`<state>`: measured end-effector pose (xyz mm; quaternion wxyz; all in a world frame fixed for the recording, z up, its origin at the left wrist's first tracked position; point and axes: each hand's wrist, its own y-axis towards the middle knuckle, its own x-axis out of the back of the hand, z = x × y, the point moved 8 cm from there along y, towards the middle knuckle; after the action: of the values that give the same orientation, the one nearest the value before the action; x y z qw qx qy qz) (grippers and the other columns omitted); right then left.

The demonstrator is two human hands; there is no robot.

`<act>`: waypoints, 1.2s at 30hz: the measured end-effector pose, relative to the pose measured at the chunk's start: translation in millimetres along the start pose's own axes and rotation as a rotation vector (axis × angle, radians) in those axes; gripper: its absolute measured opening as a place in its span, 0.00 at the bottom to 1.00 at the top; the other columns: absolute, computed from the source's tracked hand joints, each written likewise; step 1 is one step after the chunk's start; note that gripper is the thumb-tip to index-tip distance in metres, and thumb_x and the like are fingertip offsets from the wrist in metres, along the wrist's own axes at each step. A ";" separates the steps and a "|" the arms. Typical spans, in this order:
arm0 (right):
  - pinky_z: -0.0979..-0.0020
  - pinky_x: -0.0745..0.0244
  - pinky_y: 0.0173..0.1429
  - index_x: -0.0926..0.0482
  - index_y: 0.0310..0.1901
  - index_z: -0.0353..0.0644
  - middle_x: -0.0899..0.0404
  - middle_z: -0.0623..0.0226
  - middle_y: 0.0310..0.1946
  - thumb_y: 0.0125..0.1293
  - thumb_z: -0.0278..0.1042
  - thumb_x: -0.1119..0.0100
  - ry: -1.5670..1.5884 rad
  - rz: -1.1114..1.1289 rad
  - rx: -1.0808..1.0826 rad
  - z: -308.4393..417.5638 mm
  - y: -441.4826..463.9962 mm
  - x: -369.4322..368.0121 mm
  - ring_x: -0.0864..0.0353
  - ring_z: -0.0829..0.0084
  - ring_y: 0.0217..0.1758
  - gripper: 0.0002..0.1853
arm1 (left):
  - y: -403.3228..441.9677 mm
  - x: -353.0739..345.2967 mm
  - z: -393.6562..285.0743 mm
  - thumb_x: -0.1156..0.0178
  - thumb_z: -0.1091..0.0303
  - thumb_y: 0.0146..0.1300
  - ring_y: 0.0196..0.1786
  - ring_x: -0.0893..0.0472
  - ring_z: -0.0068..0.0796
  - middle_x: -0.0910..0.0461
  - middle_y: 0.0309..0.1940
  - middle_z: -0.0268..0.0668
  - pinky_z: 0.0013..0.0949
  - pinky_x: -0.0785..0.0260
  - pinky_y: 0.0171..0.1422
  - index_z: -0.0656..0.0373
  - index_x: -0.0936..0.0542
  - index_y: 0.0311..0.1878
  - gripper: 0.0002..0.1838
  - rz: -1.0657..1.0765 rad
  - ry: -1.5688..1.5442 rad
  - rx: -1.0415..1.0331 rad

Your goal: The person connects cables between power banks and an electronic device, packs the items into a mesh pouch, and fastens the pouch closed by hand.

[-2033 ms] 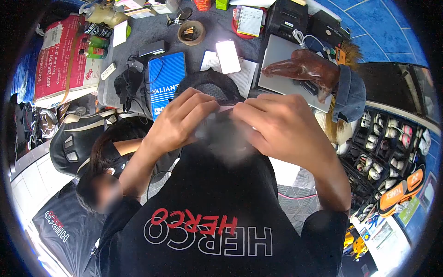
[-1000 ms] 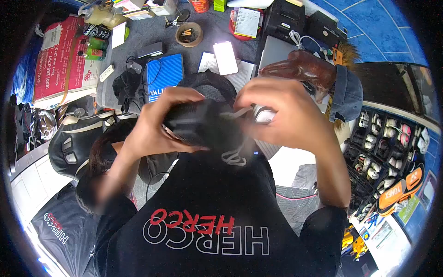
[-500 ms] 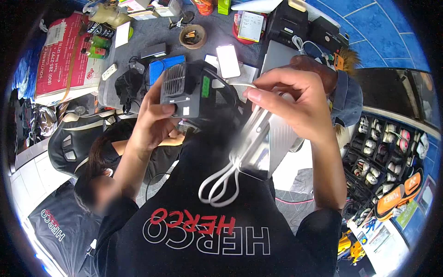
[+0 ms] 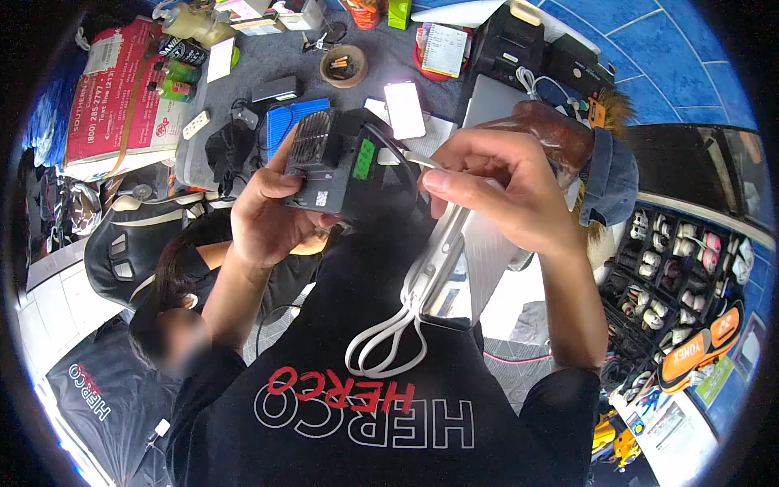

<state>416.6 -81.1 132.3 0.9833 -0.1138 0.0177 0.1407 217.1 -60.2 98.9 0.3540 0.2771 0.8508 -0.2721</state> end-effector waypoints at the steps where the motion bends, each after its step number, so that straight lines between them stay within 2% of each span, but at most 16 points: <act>1: 0.80 0.26 0.37 0.16 0.39 0.34 0.15 0.67 0.28 0.68 0.33 0.32 -0.005 -0.001 0.018 0.9 -0.3 -0.2 0.16 0.81 0.31 0.09 | 0.0 -0.4 -0.4 0.47 0.67 0.59 0.48 0.16 0.33 0.22 0.57 0.44 0.35 0.23 0.44 0.58 0.38 0.72 0.35 0.008 0.009 -0.007; 5: 0.80 0.26 0.36 0.16 0.39 0.33 0.15 0.66 0.29 0.69 0.33 0.32 -0.008 0.006 0.028 3.6 -3.0 -0.7 0.16 0.81 0.31 0.09 | -1.5 -3.1 -0.8 0.47 0.69 0.58 0.54 0.18 0.34 0.24 0.59 0.44 0.35 0.24 0.51 0.59 0.39 0.72 0.35 -0.018 0.109 -0.034; 7: 0.79 0.27 0.36 0.17 0.41 0.32 0.14 0.66 0.30 0.71 0.32 0.34 -0.024 0.006 0.023 6.1 -4.1 -3.9 0.16 0.80 0.31 0.09 | 1.1 -8.0 -7.7 0.46 0.71 0.55 0.61 0.22 0.35 0.26 0.62 0.44 0.36 0.27 0.62 0.60 0.39 0.71 0.37 0.025 0.329 -0.193; 8: 0.79 0.27 0.36 0.17 0.41 0.32 0.14 0.66 0.30 0.71 0.32 0.34 -0.024 0.005 0.023 5.8 -4.3 -4.4 0.16 0.80 0.31 0.09 | -0.1 -12.4 -8.7 0.45 0.73 0.54 0.66 0.26 0.33 0.28 0.63 0.43 0.36 0.33 0.70 0.61 0.40 0.71 0.38 0.038 0.323 -0.194; 12: 0.79 0.26 0.38 0.18 0.42 0.31 0.15 0.66 0.31 0.73 0.31 0.36 -0.035 0.051 0.039 3.8 -5.5 -9.1 0.16 0.81 0.33 0.09 | -5.9 -17.7 -14.6 0.43 0.77 0.53 0.65 0.27 0.32 0.28 0.61 0.44 0.36 0.34 0.70 0.63 0.41 0.71 0.39 0.025 0.438 -0.203; 14: 0.79 0.26 0.39 0.18 0.42 0.31 0.15 0.67 0.31 0.73 0.31 0.37 -0.028 0.054 0.047 4.4 -6.0 -8.9 0.16 0.81 0.34 0.09 | -12.7 -28.9 -25.3 0.41 0.80 0.52 0.63 0.26 0.32 0.28 0.59 0.45 0.35 0.34 0.68 0.64 0.41 0.71 0.39 0.023 0.854 -0.414; 16: 0.79 0.26 0.40 0.18 0.42 0.32 0.17 0.69 0.31 0.73 0.31 0.37 0.026 0.073 -0.016 -0.3 -6.1 -9.9 0.18 0.83 0.34 0.09 | -17.6 -40.1 -30.1 0.40 0.80 0.52 0.62 0.25 0.33 0.27 0.57 0.45 0.35 0.33 0.67 0.64 0.41 0.70 0.40 0.034 0.949 -0.460; 19: 0.79 0.28 0.39 0.17 0.42 0.32 0.18 0.71 0.32 0.73 0.33 0.37 -0.075 0.083 0.005 -4.5 -6.0 -7.6 0.20 0.84 0.35 0.10 | -17.5 -49.6 -31.1 0.32 0.79 0.52 0.58 0.22 0.35 0.26 0.55 0.45 0.37 0.31 0.65 0.64 0.41 0.69 0.42 0.044 1.066 -0.563; 21: 0.79 0.28 0.39 0.17 0.42 0.32 0.18 0.71 0.32 0.73 0.33 0.37 -0.083 0.050 0.010 -14.0 -7.8 -6.8 0.21 0.84 0.35 0.10 | -18.1 -53.5 -31.6 0.23 0.73 0.50 0.59 0.22 0.36 0.26 0.54 0.46 0.39 0.30 0.64 0.64 0.40 0.68 0.45 -0.026 1.211 -0.625; 25: 0.79 0.30 0.39 0.16 0.43 0.32 0.19 0.71 0.32 0.73 0.33 0.36 -0.101 0.013 -0.018 -22.9 -4.3 -7.2 0.23 0.84 0.35 0.10 | -13.7 -47.3 -27.8 0.18 0.68 0.48 0.59 0.22 0.35 0.27 0.55 0.45 0.39 0.29 0.64 0.64 0.39 0.67 0.47 -0.058 1.206 -0.588; 27: 0.79 0.30 0.39 0.16 0.42 0.33 0.19 0.71 0.32 0.74 0.34 0.37 -0.158 0.016 -0.009 -19.3 -4.3 -9.5 0.22 0.84 0.35 0.11 | -11.8 -36.0 -21.7 0.19 0.68 0.52 0.59 0.22 0.34 0.28 0.55 0.44 0.37 0.29 0.64 0.64 0.38 0.66 0.44 -0.139 0.927 -0.484; 28: 0.79 0.30 0.39 0.16 0.41 0.34 0.19 0.71 0.31 0.74 0.35 0.38 -0.216 0.018 0.003 -16.3 -4.7 -9.6 0.21 0.84 0.35 0.11 | -14.6 -37.9 -25.5 0.19 0.69 0.53 0.57 0.22 0.32 0.29 0.57 0.44 0.36 0.28 0.63 0.63 0.37 0.65 0.42 -0.143 1.020 -0.506; 30: 0.79 0.30 0.39 0.16 0.41 0.35 0.19 0.71 0.31 0.75 0.36 0.40 -0.200 -0.015 -0.020 -13.7 -9.0 -1.9 0.21 0.83 0.35 0.12 | -28.2 -34.4 -48.2 0.20 0.70 0.53 0.57 0.22 0.31 0.28 0.55 0.43 0.35 0.27 0.62 0.62 0.37 0.65 0.42 -0.359 1.243 -0.659; 32: 0.78 0.28 0.40 0.18 0.40 0.36 0.18 0.68 0.33 0.79 0.37 0.46 -0.184 -0.037 -0.025 -16.9 -16.2 16.8 0.18 0.81 0.35 0.14 | -45.5 1.1 -82.1 0.24 0.71 0.56 0.52 0.20 0.29 0.23 0.52 0.40 0.34 0.26 0.59 0.61 0.33 0.66 0.37 -0.654 0.997 -0.618; 33: 0.78 0.28 0.40 0.18 0.40 0.36 0.18 0.68 0.33 0.79 0.37 0.46 -0.187 -0.045 -0.027 -19.3 -19.9 22.0 0.18 0.81 0.35 0.14 | -55.4 14.1 -95.7 0.25 0.70 0.57 0.50 0.19 0.29 0.22 0.53 0.41 0.32 0.25 0.57 0.63 0.31 0.66 0.35 -0.673 0.910 -0.658; 36: 0.75 0.25 0.38 0.20 0.46 0.32 0.16 0.62 0.38 0.81 0.36 0.49 -0.036 -0.098 0.031 -22.9 -29.1 35.5 0.16 0.75 0.33 0.14 | -67.4 45.9 -101.0 0.28 0.59 0.62 0.51 0.17 0.31 0.21 0.57 0.46 0.29 0.21 0.48 0.62 0.37 0.74 0.42 -0.501 0.726 -0.618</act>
<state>458.7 -103.9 114.1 0.9908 -0.0966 -0.0036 0.0944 99.3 -27.8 143.0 0.0264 0.0250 0.9989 0.0281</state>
